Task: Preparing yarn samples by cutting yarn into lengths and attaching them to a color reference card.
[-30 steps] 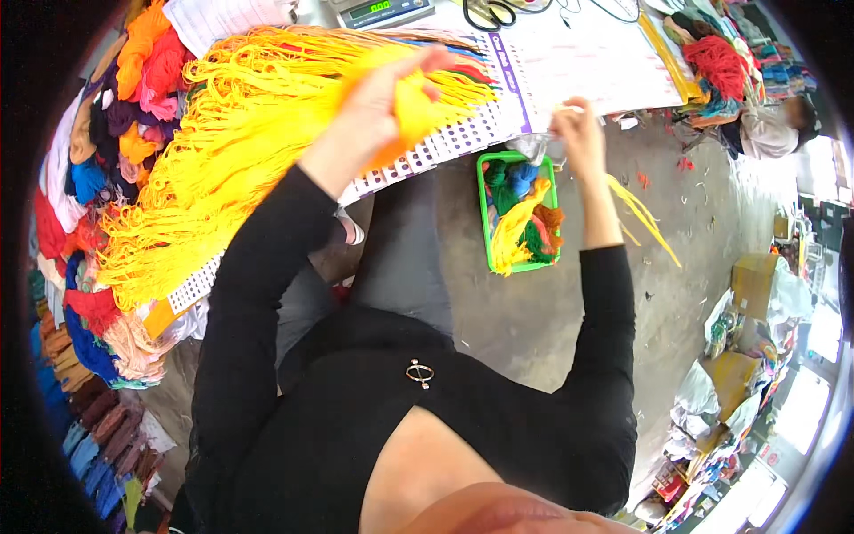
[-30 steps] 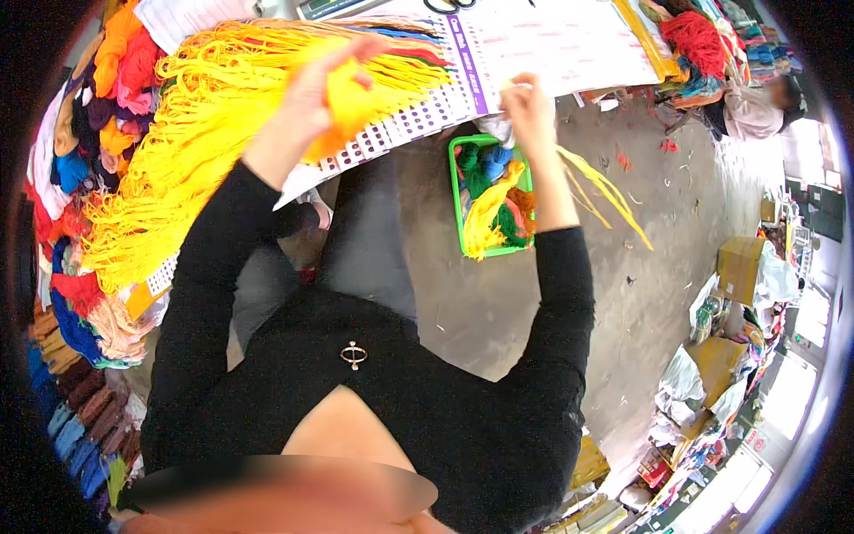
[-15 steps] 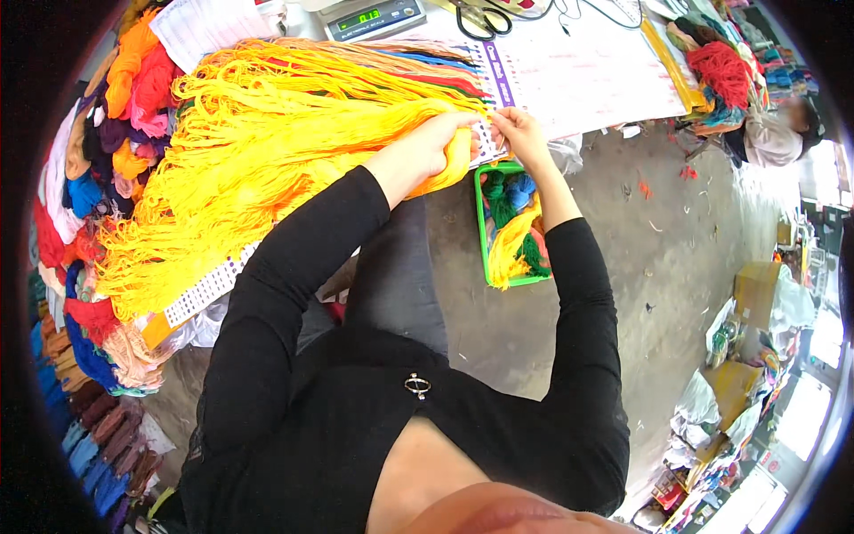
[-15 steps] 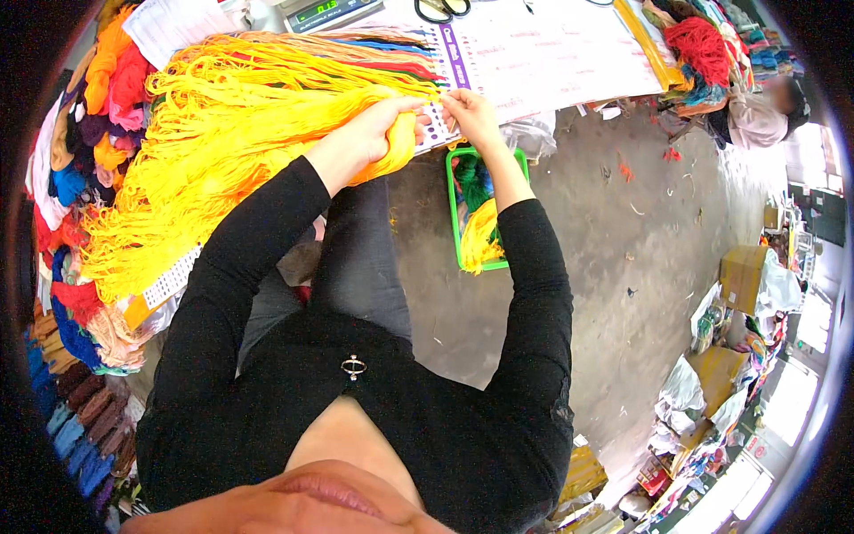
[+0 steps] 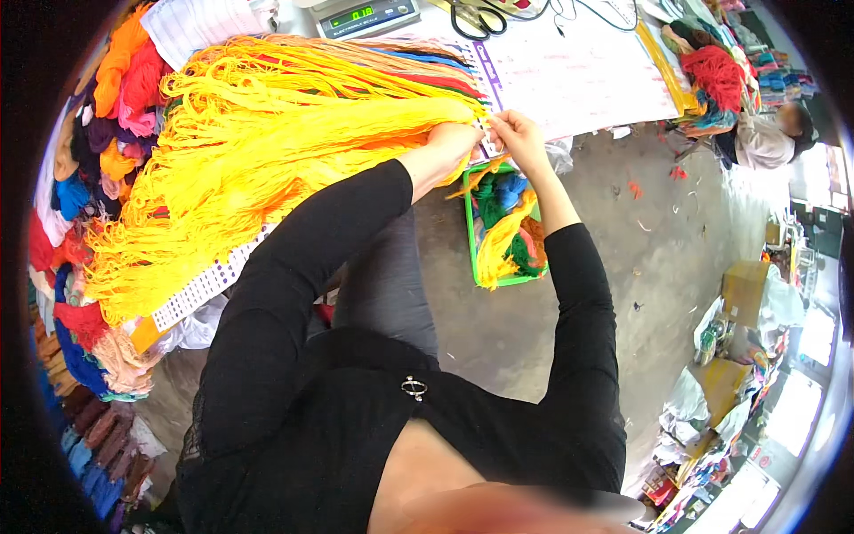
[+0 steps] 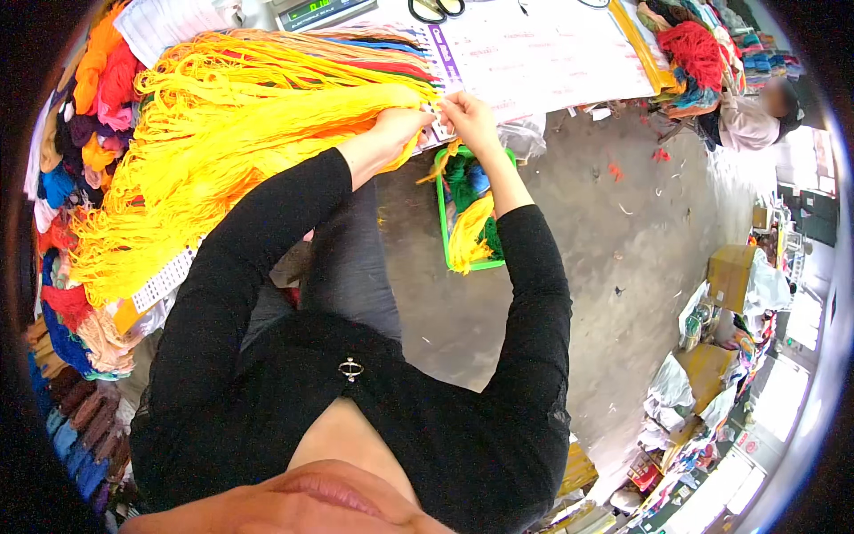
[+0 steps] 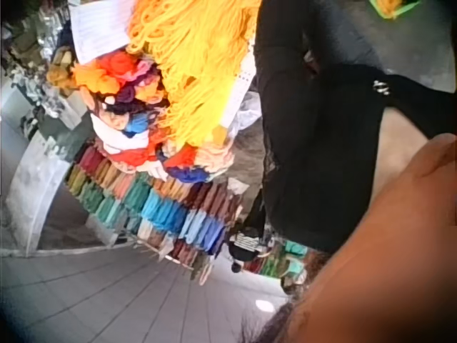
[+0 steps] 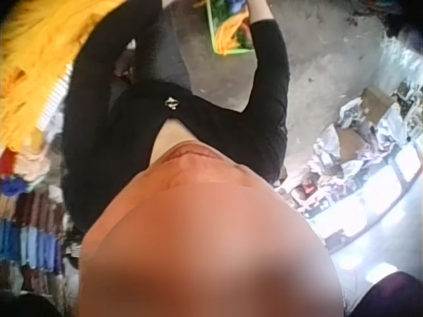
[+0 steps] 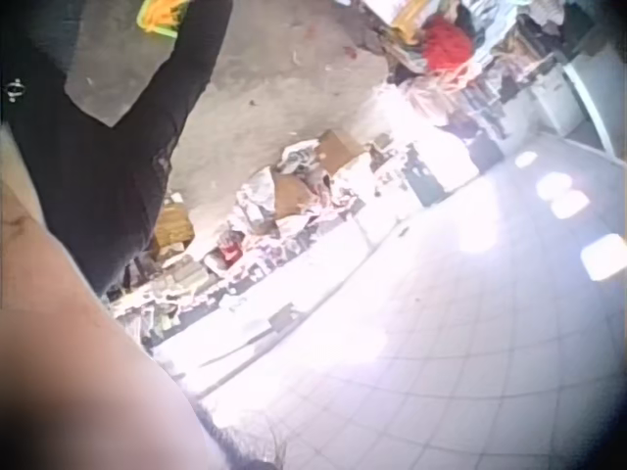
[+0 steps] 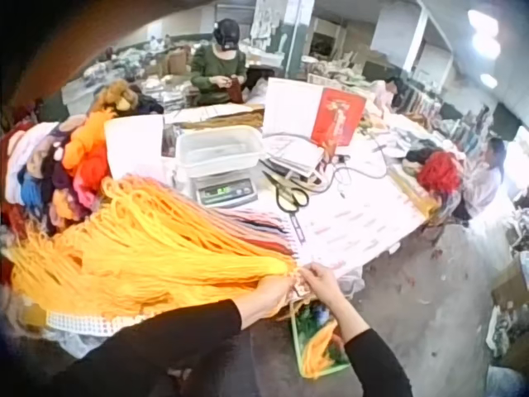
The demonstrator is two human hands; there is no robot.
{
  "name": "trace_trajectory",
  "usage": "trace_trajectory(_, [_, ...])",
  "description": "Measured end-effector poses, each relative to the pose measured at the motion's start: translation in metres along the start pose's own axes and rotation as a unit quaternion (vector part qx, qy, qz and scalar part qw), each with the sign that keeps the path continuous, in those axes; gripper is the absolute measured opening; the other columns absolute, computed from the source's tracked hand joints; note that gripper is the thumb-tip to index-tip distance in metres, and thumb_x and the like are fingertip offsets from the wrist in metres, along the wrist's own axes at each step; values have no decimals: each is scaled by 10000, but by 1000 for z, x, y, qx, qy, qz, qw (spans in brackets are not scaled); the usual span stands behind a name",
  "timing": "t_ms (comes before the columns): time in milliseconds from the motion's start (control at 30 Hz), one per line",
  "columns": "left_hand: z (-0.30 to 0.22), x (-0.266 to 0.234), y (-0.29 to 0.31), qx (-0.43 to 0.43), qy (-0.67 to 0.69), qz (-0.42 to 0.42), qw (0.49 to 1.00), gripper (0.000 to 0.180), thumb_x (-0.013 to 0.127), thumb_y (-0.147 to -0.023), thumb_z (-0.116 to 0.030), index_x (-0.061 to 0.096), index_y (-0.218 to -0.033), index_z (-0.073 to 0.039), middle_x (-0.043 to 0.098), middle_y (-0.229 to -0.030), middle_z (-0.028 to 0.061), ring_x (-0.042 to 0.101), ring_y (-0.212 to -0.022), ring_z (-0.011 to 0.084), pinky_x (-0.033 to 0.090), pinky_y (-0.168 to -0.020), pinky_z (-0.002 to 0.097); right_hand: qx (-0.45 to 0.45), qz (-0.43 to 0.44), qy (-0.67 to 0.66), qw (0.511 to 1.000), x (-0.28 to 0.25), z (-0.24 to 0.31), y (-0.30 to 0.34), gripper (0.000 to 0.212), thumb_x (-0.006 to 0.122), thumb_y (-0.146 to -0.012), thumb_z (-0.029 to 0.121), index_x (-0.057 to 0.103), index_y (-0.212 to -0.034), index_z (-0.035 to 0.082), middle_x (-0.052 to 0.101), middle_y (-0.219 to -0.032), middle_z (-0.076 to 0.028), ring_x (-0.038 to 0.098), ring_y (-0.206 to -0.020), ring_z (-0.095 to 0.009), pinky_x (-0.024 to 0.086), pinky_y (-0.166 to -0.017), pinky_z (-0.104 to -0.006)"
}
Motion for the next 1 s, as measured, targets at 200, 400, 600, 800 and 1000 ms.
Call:
trace_trajectory(200, [-26,7,21,-41,15,-28,999,79,549,-759,-39,566,-830,-9,565,-696,87,506,-497,148,392,-416,266,-4,-6,53,999,-8,-7,6,122,584,-864,135,594,-861,13,563,-658,18,479,-540,-32,391,-489,-178])
trace_trajectory(400, [-24,-1,2,-71,-7,-23,997,66,534,-773,-62,573,-806,-22,560,-671,80,486,-496,148,408,-437,275,1,13,108,994,-1,-1,2,150,610,-840,176,606,-839,26,566,-676,31,479,-575,-27,397,-515,-192])
trace_trajectory(600, [-15,-14,-14,-61,-162,22,985,98,551,-801,-110,590,-817,-21,594,-709,71,524,-540,142,433,-465,282,77,54,60,994,2,10,-5,168,598,-826,172,551,-924,46,544,-652,28,488,-583,-47,389,-526,-189])
trace_trajectory(800, [-24,-54,-4,91,-251,14,963,210,594,-757,-177,619,-871,-2,634,-798,81,608,-735,162,467,-601,285,-4,33,149,988,-5,-19,-4,232,612,-792,219,534,-948,66,593,-669,-13,569,-628,-100,449,-596,-246])
trace_trajectory(1000, [-32,-42,3,29,-132,11,991,133,574,-780,-90,586,-889,-15,623,-794,72,602,-692,162,440,-482,275,-2,21,154,988,1,-14,-4,209,612,-793,234,557,-924,82,599,-699,-27,586,-660,-137,456,-615,-281])
Point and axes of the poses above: each hand's wrist, its own y-axis away from the middle knuckle, its own x-axis out of the palm, z = x × y, the point moved 1 cm from there along -y, towards the middle knuckle
